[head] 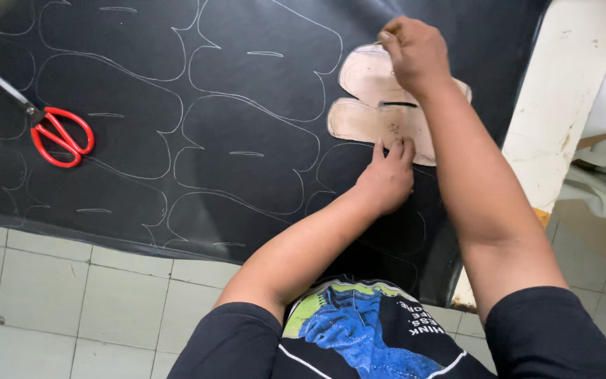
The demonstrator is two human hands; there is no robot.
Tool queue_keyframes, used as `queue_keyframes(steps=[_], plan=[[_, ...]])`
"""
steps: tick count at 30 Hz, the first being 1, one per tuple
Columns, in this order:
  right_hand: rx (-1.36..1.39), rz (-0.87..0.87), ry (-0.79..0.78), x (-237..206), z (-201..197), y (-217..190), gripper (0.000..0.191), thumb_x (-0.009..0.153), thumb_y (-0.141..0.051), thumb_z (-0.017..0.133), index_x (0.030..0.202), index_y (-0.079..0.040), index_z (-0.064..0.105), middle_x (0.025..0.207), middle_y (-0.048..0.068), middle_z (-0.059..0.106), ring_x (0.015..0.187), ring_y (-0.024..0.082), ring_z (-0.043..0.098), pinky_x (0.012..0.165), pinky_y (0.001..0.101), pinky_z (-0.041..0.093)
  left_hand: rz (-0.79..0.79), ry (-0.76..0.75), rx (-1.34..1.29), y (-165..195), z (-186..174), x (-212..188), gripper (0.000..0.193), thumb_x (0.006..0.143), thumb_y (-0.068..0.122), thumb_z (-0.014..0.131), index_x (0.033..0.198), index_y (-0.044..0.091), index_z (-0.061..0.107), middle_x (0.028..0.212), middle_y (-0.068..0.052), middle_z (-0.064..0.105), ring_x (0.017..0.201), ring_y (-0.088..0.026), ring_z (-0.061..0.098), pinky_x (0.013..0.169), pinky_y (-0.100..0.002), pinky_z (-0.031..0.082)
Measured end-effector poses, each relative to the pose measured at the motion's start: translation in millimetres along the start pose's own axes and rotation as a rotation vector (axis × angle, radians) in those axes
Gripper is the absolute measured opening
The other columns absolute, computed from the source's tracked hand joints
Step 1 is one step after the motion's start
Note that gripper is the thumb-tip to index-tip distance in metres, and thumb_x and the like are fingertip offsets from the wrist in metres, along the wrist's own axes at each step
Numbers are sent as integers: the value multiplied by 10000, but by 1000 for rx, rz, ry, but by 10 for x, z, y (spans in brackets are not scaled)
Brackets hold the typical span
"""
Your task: The person places a cardboard shoe sole template on a large black sheet and traces its outline with a yellow marker. The person repeats this process multiple times, moving the template to different positions on the sheet to create several outlines.
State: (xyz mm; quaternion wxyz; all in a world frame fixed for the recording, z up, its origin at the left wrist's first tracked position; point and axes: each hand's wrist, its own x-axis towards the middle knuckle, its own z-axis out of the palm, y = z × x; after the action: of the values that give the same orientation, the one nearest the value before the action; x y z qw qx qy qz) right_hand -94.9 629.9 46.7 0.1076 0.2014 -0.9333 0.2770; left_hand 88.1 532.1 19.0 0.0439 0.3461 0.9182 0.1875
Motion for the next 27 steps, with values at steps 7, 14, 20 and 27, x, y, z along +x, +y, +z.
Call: queue_keyframes(steps=[7, 14, 20, 27], plan=[[-88, 142, -6, -557, -605, 529, 160, 1067, -198, 694, 1079, -44, 737, 998, 149, 741, 909, 335, 706, 803, 418, 543, 8, -41, 9, 16, -18, 21, 642, 819, 359, 739, 1228, -125, 632, 1482, -283, 395, 1412, -440, 382, 1116, -653, 363], [-43, 302, 57, -1270, -987, 771, 144, 1086, -174, 687, 1083, -42, 744, 983, 131, 752, 896, 290, 730, 809, 390, 556, 34, -68, 98, 44, -29, 29, 768, 812, 421, 757, 1299, -145, 579, 1485, -308, 385, 1405, -436, 391, 1080, -636, 393], [-75, 330, 63, -1614, -995, 606, 136, 1084, -169, 687, 1079, -46, 746, 976, 133, 758, 892, 293, 733, 806, 389, 556, 51, -64, 92, 47, -40, 18, 760, 815, 420, 756, 1303, -135, 580, 1510, -319, 356, 1414, -442, 384, 1095, -629, 389], [39, 261, 113, -1675, -817, 311, 138, 1067, -160, 698, 1063, -28, 739, 961, 145, 744, 869, 288, 733, 778, 365, 564, 46, -114, 78, 64, -77, 47, 762, 831, 420, 746, 1314, -140, 565, 1525, -323, 340, 1423, -439, 367, 1103, -628, 373]])
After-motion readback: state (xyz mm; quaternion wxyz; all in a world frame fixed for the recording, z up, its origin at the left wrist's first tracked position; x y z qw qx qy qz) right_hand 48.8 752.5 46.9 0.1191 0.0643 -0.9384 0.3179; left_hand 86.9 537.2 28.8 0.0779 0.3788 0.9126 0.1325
